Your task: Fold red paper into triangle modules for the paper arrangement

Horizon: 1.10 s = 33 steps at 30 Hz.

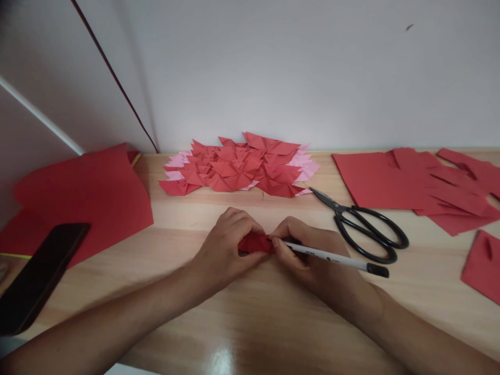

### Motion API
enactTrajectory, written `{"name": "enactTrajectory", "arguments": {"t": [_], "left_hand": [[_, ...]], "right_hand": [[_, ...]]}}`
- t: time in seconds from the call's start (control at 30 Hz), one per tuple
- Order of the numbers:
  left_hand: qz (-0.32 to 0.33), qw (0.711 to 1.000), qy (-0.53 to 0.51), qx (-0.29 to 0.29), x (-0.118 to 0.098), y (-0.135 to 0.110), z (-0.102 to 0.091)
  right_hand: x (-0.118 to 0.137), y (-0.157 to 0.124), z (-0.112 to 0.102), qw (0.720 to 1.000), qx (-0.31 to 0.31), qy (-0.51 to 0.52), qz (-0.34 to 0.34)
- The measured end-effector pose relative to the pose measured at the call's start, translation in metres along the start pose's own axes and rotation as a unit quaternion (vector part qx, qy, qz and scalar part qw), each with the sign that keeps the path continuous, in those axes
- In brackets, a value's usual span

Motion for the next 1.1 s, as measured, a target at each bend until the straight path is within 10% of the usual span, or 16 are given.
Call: {"name": "enactTrajectory", "arguments": {"t": [1.1], "left_hand": [[0.0, 1.0, 0.001, 0.001, -0.0004, 0.0, 0.0003]], "right_hand": [[-0.0026, -0.001, 0.0021, 1.0, 0.002, 0.001, -0.002]]}}
Point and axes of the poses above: each hand's wrist, its own y-axis towards the middle knuckle, its own z-axis out of the palm, x = y × z, the point moved 6 cm from there along y, towards the middle knuckle, and after that the axes turned 11 degrees about -z, right-handed, at the moved point
